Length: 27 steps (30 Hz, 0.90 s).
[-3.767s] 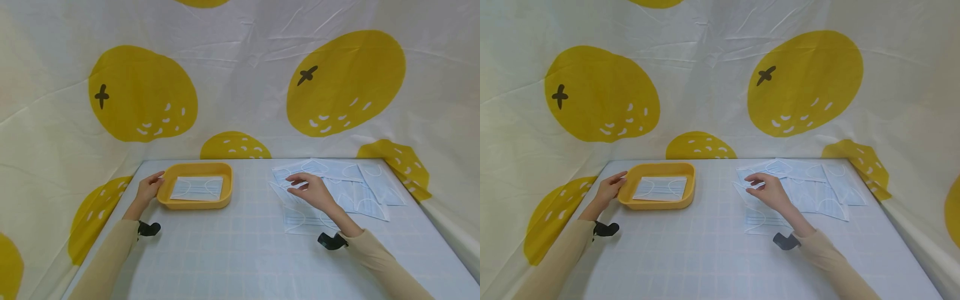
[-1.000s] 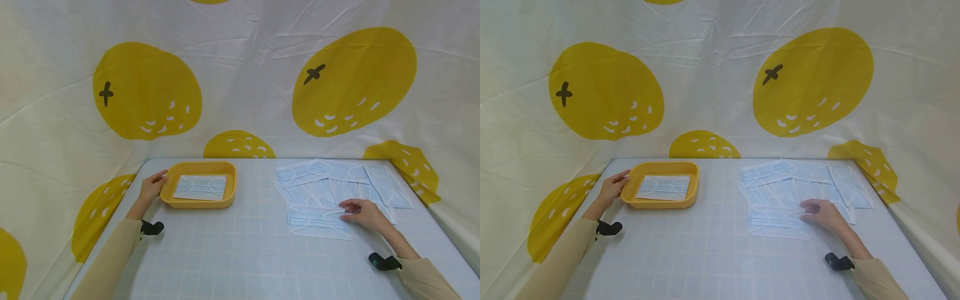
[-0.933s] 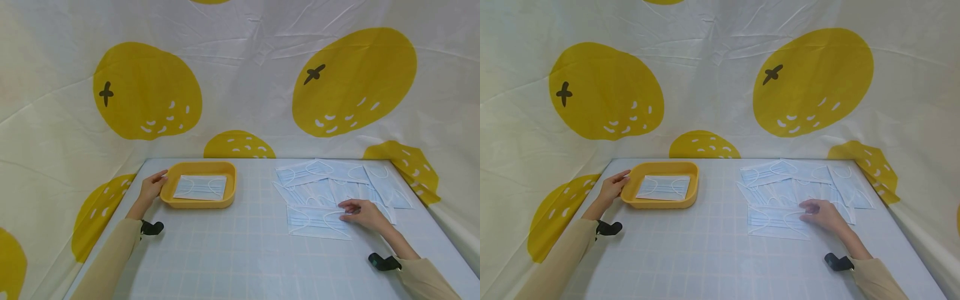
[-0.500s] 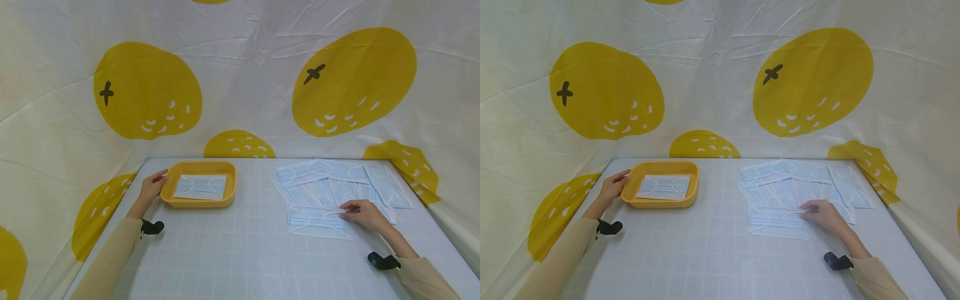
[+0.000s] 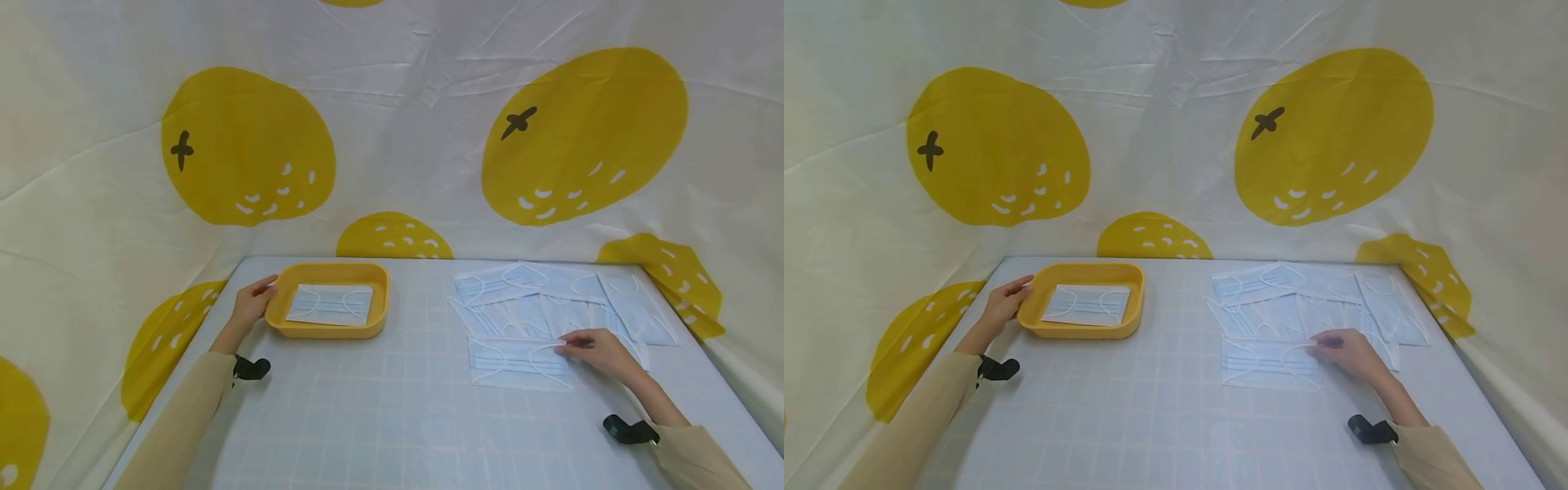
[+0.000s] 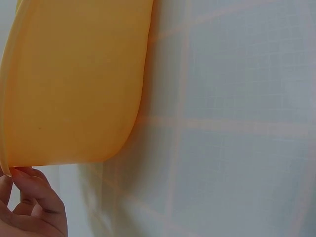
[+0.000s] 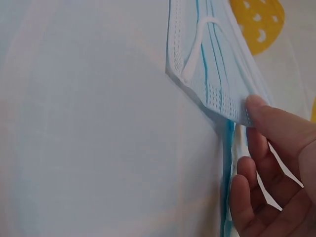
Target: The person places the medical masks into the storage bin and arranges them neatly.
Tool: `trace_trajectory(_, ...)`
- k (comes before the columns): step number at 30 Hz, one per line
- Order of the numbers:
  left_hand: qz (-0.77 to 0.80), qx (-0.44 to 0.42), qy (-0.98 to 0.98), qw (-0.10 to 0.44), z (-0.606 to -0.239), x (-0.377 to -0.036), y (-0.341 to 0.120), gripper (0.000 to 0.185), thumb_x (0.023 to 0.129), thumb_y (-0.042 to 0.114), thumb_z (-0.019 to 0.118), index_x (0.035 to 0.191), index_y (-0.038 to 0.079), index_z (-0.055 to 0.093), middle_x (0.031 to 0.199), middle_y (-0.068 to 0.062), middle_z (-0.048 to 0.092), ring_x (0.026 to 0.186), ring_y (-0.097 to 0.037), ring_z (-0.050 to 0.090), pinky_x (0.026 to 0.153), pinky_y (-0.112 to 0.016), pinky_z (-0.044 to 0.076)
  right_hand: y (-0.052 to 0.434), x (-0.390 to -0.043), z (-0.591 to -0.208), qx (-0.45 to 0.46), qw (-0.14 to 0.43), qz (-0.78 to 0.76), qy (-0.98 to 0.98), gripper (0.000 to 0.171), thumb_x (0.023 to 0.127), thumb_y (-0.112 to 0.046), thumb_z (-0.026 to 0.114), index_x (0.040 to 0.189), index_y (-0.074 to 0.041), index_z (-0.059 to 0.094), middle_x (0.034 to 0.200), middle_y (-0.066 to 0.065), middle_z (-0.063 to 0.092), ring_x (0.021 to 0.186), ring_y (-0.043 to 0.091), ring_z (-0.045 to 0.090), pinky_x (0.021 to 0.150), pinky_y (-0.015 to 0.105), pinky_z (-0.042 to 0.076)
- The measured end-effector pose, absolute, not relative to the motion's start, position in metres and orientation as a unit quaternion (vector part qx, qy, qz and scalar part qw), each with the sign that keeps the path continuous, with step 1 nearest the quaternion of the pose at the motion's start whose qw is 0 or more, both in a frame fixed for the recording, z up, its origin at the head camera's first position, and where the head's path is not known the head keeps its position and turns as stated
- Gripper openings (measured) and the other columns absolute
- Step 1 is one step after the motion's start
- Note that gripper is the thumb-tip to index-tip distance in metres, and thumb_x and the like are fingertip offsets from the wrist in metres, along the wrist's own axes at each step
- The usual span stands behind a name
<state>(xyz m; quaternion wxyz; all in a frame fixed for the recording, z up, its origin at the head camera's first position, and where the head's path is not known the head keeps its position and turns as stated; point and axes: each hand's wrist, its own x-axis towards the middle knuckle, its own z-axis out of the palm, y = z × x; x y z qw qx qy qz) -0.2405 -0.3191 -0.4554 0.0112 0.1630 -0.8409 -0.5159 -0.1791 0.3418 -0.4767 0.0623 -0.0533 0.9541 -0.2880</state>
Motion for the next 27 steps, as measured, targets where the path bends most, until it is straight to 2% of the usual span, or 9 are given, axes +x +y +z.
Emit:
trace_trajectory(5, -0.512, 0.161, -0.843, 0.013, -0.455, -0.241, -0.319, 0.045, 0.101, 0.025, 0.049, 0.144, 0.011, 0.046, 0.13, -0.018, 0.05, 0.083, -0.008, 0.054, 0.062, -0.017, 0.052, 0.344, -0.178, -0.476, -0.045, 0.069, -0.307, 0.948, 0.047, 0.086, -0.038, 0.071, 0.108, 0.003, 0.069, 0.102, 0.02, 0.07, 0.089, 0.027, 0.06, 0.076, 0.04, 0.055)
trace_trajectory(8, -0.512, 0.162, -0.843, 0.011, -0.455, -0.241, -0.319, 0.045, 0.101, 0.025, 0.049, 0.144, 0.012, 0.045, 0.129, -0.018, 0.05, 0.084, -0.01, 0.054, 0.062, -0.016, 0.051, 0.344, -0.179, -0.477, -0.04, 0.071, -0.315, 0.946, 0.046, 0.086, -0.039, 0.07, 0.109, 0.001, 0.069, 0.106, 0.021, 0.069, 0.091, 0.026, 0.061, 0.074, 0.032, 0.054)
trace_trajectory(12, -0.514, 0.165, -0.842, 0.008, -0.455, -0.241, -0.319, 0.046, 0.101, 0.026, 0.049, 0.144, 0.012, 0.045, 0.129, -0.017, 0.05, 0.084, -0.01, 0.053, 0.06, -0.015, 0.05, 0.344, -0.18, -0.476, -0.032, 0.077, -0.333, 0.939, 0.046, 0.088, -0.039, 0.069, 0.111, 0.001, 0.069, 0.109, 0.021, 0.068, 0.085, 0.02, 0.059, 0.066, 0.022, 0.051)
trace_trajectory(18, -0.517, 0.166, -0.84, 0.004, -0.455, -0.241, -0.319, 0.046, 0.101, 0.026, 0.05, 0.144, 0.012, 0.045, 0.127, -0.016, 0.05, 0.082, -0.008, 0.053, 0.06, -0.014, 0.049, 0.338, -0.177, -0.469, -0.025, 0.07, -0.373, 0.925, 0.045, 0.089, -0.036, 0.068, 0.111, 0.004, 0.068, 0.102, 0.018, 0.07, 0.073, 0.014, 0.057, 0.06, 0.023, 0.052)
trace_trajectory(22, -0.519, 0.17, -0.838, 0.003, -0.455, -0.242, -0.319, 0.045, 0.101, 0.026, 0.05, 0.144, 0.012, 0.045, 0.127, -0.016, 0.05, 0.078, -0.004, 0.052, 0.06, -0.014, 0.049, 0.337, -0.177, -0.466, -0.03, 0.06, -0.402, 0.913, 0.043, 0.09, -0.033, 0.067, 0.112, 0.004, 0.068, 0.097, 0.011, 0.072, 0.071, 0.012, 0.058, 0.062, 0.023, 0.053)
trace_trajectory(27, -0.522, 0.174, -0.835, 0.002, -0.455, -0.242, -0.319, 0.046, 0.1, 0.027, 0.05, 0.144, 0.013, 0.045, 0.129, -0.016, 0.05, 0.077, -0.002, 0.051, 0.06, -0.014, 0.049, 0.339, -0.179, -0.464, -0.035, 0.057, -0.438, 0.897, 0.043, 0.091, -0.03, 0.066, 0.114, 0.006, 0.066, 0.089, -0.011, 0.07, 0.073, 0.011, 0.06, 0.066, 0.022, 0.054)
